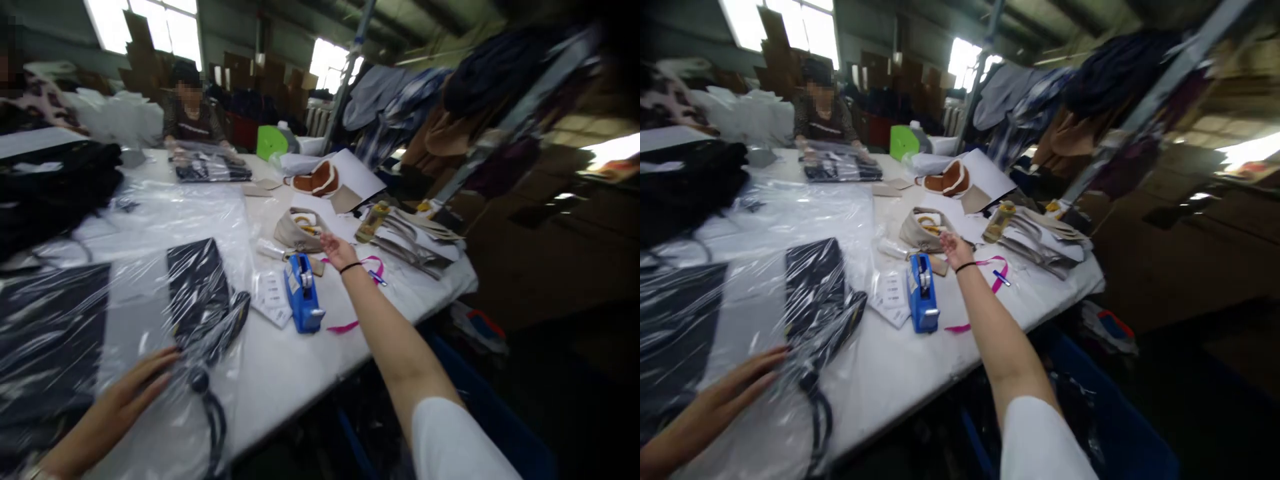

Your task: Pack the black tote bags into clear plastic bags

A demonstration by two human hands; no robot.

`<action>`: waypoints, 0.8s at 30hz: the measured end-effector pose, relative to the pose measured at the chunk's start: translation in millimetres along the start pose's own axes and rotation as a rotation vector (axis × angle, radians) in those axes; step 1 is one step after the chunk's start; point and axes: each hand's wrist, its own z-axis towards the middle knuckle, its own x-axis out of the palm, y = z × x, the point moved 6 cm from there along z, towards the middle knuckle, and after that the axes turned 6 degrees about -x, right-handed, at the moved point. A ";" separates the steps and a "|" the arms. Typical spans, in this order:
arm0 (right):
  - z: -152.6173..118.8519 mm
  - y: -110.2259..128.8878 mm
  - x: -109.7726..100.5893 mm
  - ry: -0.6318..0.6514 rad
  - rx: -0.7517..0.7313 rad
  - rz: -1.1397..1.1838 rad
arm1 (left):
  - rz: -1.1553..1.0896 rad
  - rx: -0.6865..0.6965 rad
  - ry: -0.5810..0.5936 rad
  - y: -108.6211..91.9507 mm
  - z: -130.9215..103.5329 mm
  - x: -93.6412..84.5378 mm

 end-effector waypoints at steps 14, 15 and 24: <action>-293.4 -156.0 -24.9 0.548 -0.048 -0.911 | 0.077 -0.412 -0.577 70.7 -143.8 -142.8; -294.3 -161.9 -32.7 0.535 0.026 -0.845 | 0.028 -0.524 -0.593 96.2 -152.4 -145.3; -270.4 -173.8 -59.0 0.496 0.333 -0.530 | -0.786 -0.711 -0.460 146.5 -140.4 -97.9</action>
